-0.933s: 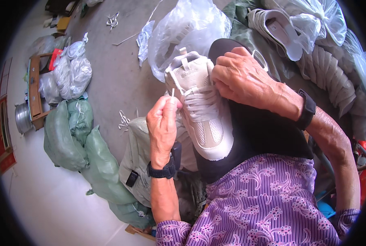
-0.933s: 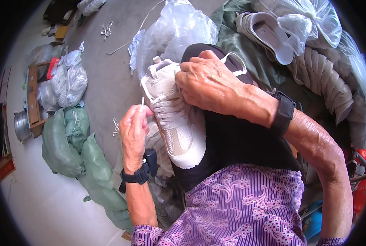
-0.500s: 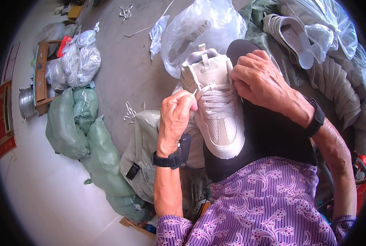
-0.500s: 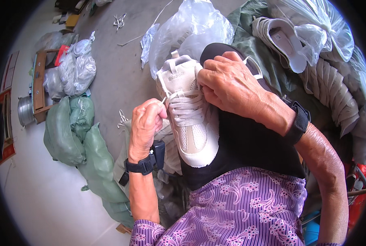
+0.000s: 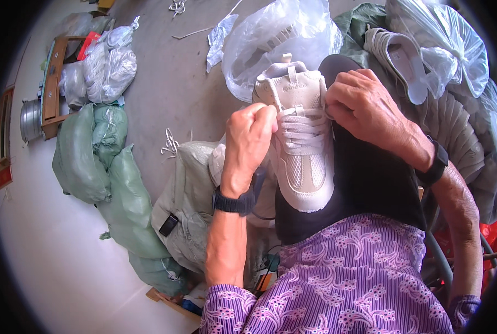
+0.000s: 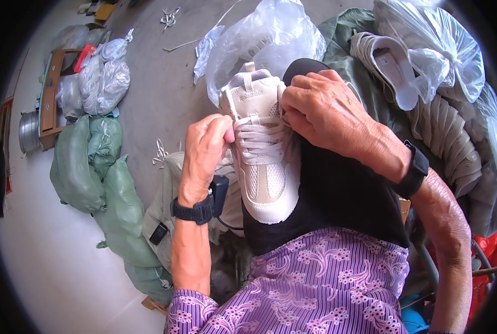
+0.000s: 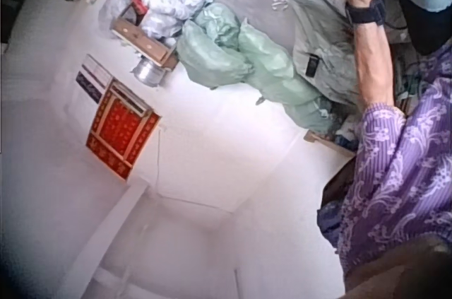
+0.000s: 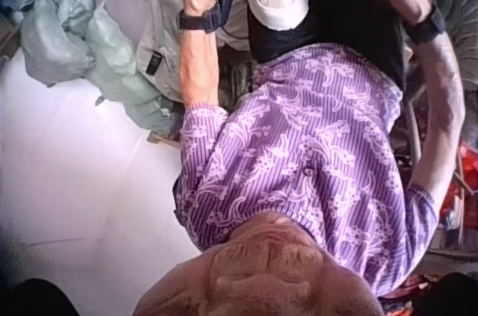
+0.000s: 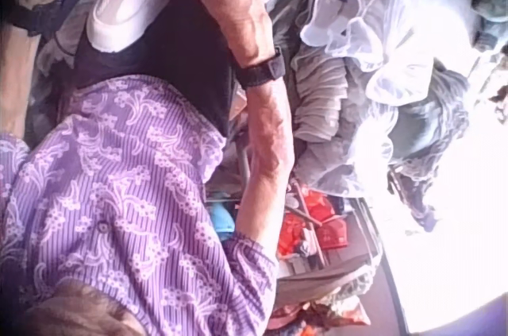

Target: The person is threading laces into a white sneaker and kemudian bundling excess laces.

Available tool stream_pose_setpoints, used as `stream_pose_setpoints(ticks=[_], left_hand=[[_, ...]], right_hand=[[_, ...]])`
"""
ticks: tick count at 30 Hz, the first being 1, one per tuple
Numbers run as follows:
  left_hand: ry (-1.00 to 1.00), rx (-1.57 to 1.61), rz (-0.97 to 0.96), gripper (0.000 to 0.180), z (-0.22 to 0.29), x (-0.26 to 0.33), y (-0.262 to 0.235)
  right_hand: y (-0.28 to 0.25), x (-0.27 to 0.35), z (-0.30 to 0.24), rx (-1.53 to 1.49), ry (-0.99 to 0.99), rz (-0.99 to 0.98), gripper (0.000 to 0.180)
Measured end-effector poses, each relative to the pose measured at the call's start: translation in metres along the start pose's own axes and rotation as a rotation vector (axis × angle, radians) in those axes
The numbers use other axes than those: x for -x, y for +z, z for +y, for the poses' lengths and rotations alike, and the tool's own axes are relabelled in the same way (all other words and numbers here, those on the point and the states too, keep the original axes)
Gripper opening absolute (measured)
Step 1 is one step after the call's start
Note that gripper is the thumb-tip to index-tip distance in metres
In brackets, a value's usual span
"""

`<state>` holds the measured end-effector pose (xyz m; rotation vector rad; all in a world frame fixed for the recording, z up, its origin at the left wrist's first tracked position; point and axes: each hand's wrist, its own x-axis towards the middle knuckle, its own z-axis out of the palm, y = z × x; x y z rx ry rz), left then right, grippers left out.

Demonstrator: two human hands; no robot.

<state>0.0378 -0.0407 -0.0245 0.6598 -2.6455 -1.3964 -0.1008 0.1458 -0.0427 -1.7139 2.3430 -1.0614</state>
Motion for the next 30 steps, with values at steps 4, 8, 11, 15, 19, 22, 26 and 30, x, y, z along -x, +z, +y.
stream_pose_setpoints(ticks=[4, 8, 11, 15, 19, 22, 26, 30], left_hand=[[-0.361, 0.4, 0.034, 0.03, -0.004, 0.02, 0.001], [-0.362, 0.518, 0.038, 0.03, -0.006, 0.023, 0.005], [-0.349, 0.542, 0.021, 0.03, -0.009, 0.022, 0.005], [-0.309, 0.504, -0.006, 0.031, -0.013, 0.02, 0.006], [-0.286, 0.516, -0.022, 0.033, -0.01, 0.02, 0.008], [-0.297, 0.466, -0.048, 0.033, -0.007, 0.022, 0.0], [-0.271, 0.366, -0.06, 0.025, -0.008, 0.044, -0.025], [-0.334, 0.688, -0.061, 0.024, -0.002, 0.052, -0.052]], right_hand=[[-0.002, -0.022, -0.001, -0.005, -0.014, -0.027, 0.006], [0.009, -0.049, -0.013, 0.044, -0.125, -0.118, 0.009], [0.019, -0.058, -0.023, 0.092, -0.127, -0.196, 0.012], [0.029, -0.063, -0.028, 0.028, -0.114, -0.185, 0.01], [0.033, -0.066, -0.022, -0.045, -0.037, -0.281, 0.01], [0.032, -0.065, -0.021, 0.01, -0.087, -0.238, 0.008], [0.002, -0.055, 0.005, 0.194, -0.135, -0.189, 0.005], [-0.03, -0.02, 0.052, 0.289, 0.014, -0.113, 0.006]])
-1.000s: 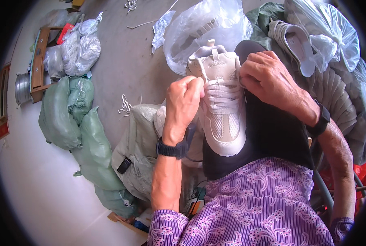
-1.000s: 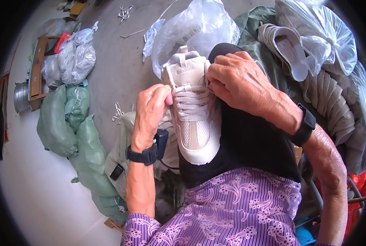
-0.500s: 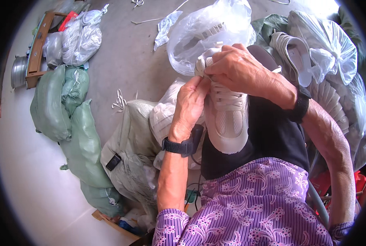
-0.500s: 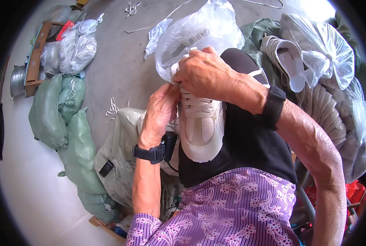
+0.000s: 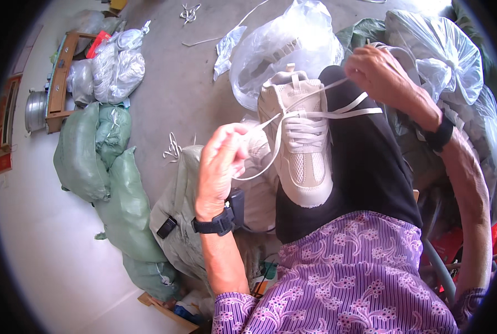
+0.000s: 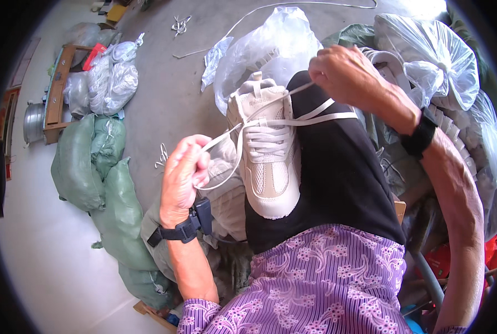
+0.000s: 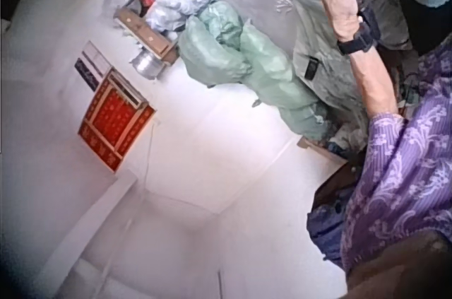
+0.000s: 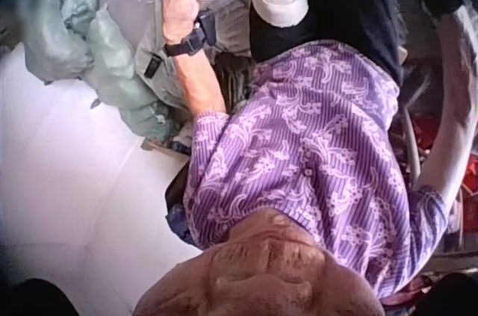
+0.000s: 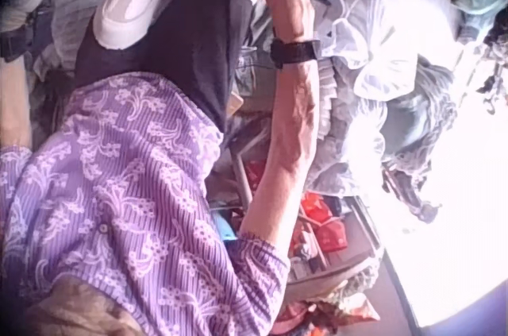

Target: The person is threading laces into a white sneaker and kemudian bundling excess laces.

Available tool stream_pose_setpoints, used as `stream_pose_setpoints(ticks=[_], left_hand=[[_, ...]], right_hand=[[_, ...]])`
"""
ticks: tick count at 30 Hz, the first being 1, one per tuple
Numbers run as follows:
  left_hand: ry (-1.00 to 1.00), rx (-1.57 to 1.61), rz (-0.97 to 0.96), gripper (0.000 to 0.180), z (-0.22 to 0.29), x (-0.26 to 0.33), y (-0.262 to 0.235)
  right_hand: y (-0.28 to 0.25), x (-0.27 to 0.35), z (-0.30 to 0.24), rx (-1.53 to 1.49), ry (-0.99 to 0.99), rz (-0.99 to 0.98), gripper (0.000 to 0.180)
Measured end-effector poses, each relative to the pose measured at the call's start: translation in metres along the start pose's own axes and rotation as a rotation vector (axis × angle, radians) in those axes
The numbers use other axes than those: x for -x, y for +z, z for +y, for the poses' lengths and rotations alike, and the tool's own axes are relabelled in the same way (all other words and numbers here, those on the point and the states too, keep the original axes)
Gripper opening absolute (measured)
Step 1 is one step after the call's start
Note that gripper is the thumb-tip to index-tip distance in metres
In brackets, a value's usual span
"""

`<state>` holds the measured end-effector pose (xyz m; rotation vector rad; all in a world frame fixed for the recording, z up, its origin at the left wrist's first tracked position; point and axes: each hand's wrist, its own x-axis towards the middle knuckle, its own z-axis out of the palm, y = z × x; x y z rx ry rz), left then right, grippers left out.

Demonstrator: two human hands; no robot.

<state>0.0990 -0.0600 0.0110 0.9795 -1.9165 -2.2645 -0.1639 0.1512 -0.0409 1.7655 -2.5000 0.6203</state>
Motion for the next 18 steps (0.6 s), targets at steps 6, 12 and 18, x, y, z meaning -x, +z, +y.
stream_pose_setpoints(ticks=[6, 12, 18], left_hand=[[0.353, 0.489, 0.162, 0.024, 0.006, -0.009, 0.004], [0.516, 0.579, 0.056, 0.03, 0.003, -0.009, -0.019], [0.471, 0.821, -0.032, 0.03, -0.003, -0.011, -0.013]], right_hand=[[0.006, 0.001, -0.035, -0.153, 0.082, -0.041, 0.005], [0.024, -0.006, -0.054, -0.162, -0.028, 0.154, 0.013], [0.025, -0.013, -0.049, -0.037, -0.104, 0.163, 0.009]])
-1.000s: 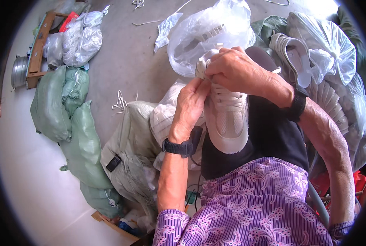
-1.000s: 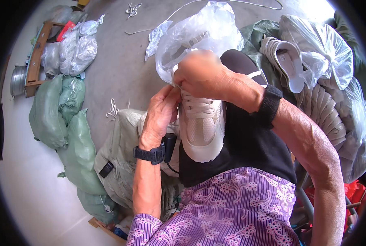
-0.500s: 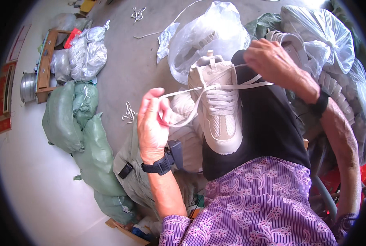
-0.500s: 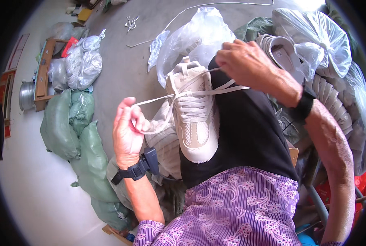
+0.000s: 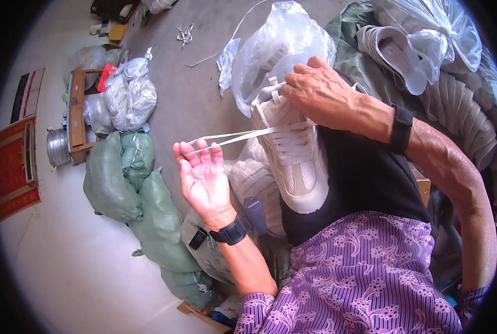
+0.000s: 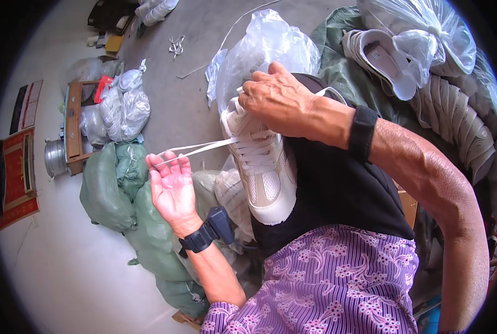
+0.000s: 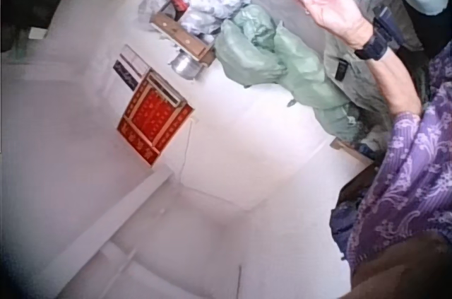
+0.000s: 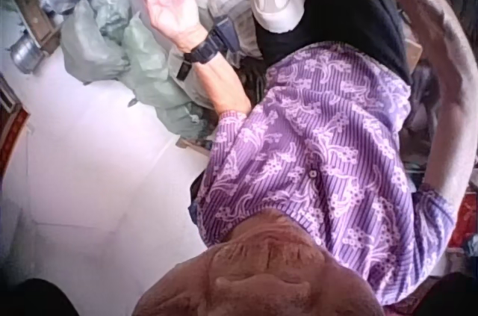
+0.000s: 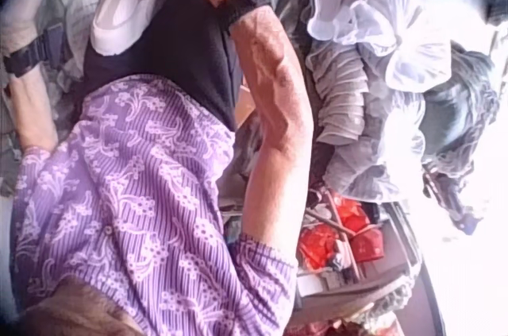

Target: The person is threading laces into a white sneaker and kemudian bundling excess laces.

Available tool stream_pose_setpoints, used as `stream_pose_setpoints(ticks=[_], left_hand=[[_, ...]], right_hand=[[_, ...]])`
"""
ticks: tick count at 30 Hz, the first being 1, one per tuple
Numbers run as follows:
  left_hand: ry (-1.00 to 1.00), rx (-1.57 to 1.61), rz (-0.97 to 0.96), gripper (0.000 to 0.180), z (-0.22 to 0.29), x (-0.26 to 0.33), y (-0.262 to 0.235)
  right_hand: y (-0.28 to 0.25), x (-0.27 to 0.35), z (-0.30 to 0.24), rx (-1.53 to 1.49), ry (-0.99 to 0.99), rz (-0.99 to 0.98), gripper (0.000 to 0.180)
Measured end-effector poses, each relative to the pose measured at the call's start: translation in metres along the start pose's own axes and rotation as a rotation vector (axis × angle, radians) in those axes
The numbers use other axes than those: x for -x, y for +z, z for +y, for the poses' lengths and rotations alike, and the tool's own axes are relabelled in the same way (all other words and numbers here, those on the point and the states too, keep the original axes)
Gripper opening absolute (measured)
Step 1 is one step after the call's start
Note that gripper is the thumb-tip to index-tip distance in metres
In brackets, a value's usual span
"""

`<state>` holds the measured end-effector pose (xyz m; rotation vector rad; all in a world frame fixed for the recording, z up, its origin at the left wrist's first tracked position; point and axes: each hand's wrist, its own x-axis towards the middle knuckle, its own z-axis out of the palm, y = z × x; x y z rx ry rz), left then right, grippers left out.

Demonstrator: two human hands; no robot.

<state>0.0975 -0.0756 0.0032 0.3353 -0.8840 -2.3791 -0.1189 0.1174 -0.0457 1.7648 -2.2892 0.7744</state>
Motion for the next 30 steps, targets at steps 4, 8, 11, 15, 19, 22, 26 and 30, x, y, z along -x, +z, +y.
stream_pose_setpoints(ticks=[4, 8, 11, 15, 19, 22, 26, 30], left_hand=[[-0.047, -0.005, 0.006, 0.031, -0.016, 0.002, 0.006], [-0.227, -0.237, 0.143, 0.039, -0.038, 0.014, 0.013], [-0.321, -0.347, 0.195, 0.039, -0.068, 0.008, 0.015], [-0.32, -0.546, 0.224, 0.037, -0.068, 0.008, 0.011], [-0.241, -0.831, 0.101, 0.024, -0.075, 0.002, 0.013], [-0.061, -1.153, -0.009, 0.013, -0.079, -0.003, 0.018], [0.135, -1.563, -0.396, 0.017, -0.071, -0.016, 0.04], [0.198, -1.719, -0.449, 0.011, -0.053, -0.016, 0.036]], right_hand=[[-0.015, 0.017, 0.032, 0.218, 0.094, -0.032, 0.006], [-0.038, 0.061, 0.12, 0.353, 0.329, -0.07, 0.007], [-0.082, 0.142, 0.188, 0.463, 0.543, -0.078, 0.007], [-0.091, 0.182, 0.216, 0.481, 0.644, -0.103, 0.012], [-0.071, 0.171, 0.197, 0.41, 0.709, -0.118, 0.013], [-0.062, 0.143, 0.162, 0.189, 0.633, -0.102, 0.012], [-0.056, 0.103, 0.107, -0.035, 0.414, -0.02, 0.015], [-0.021, 0.054, 0.062, -0.193, 0.19, 0.002, 0.01]])
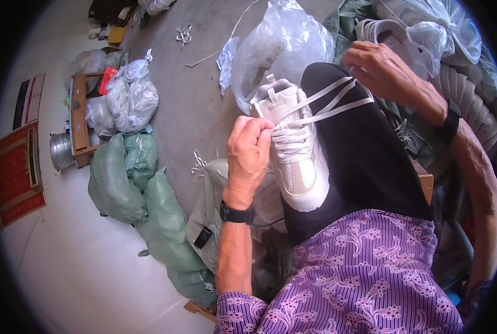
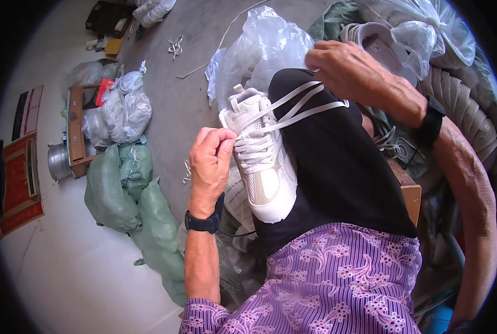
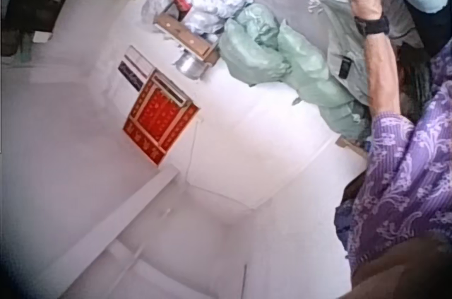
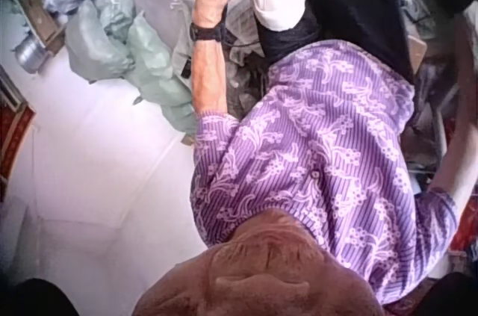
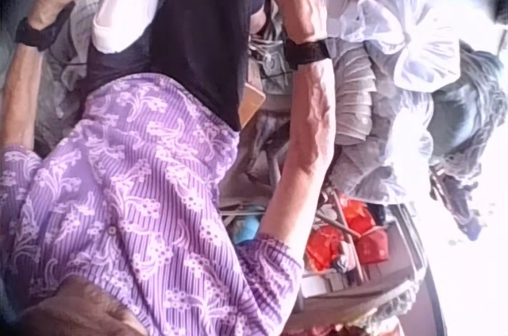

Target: The person is threading laces into a white sneaker and kemudian bundling excess laces.

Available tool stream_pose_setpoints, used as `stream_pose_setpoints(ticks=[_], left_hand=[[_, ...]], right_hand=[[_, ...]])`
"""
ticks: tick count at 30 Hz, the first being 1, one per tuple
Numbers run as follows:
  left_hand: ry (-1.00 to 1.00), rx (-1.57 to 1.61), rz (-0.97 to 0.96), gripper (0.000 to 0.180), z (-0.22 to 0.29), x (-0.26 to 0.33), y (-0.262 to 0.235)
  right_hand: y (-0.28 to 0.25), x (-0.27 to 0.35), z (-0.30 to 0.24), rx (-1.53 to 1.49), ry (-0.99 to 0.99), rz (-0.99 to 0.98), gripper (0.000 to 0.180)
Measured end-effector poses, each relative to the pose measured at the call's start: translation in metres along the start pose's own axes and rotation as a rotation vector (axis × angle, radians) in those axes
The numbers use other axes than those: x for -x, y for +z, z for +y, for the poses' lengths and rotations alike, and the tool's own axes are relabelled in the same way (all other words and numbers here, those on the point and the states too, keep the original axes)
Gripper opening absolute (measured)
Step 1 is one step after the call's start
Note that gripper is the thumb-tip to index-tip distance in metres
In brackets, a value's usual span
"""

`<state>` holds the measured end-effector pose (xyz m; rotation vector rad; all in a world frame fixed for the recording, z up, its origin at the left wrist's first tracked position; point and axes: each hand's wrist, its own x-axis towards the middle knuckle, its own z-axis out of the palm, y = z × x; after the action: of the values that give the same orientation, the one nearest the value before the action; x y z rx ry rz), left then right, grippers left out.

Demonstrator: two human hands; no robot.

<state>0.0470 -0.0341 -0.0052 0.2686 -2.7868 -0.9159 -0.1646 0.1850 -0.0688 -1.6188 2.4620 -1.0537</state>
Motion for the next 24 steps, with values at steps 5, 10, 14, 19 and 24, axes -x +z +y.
stream_pose_setpoints(ticks=[5, 10, 14, 19, 24], left_hand=[[-0.015, 0.032, -0.167, 0.005, 0.025, -0.004, 0.003], [-0.003, 0.07, -0.089, 0.009, 0.01, -0.007, 0.003], [0.001, 0.095, -0.074, 0.015, -0.001, -0.006, 0.001], [-0.141, 0.425, 0.088, 0.01, -0.011, -0.001, 0.011], [-0.361, 0.694, 0.084, 0.011, -0.016, -0.004, 0.014]], right_hand=[[-0.007, -0.008, -0.038, -0.085, -0.061, 0.007, 0.008], [0.017, -0.021, -0.051, -0.114, -0.116, -0.008, 0.01], [0.022, -0.025, -0.058, -0.079, -0.066, -0.03, 0.009], [0.027, -0.025, -0.054, -0.051, -0.046, -0.106, 0.009], [0.027, -0.026, -0.054, -0.076, -0.054, -0.092, 0.007]])
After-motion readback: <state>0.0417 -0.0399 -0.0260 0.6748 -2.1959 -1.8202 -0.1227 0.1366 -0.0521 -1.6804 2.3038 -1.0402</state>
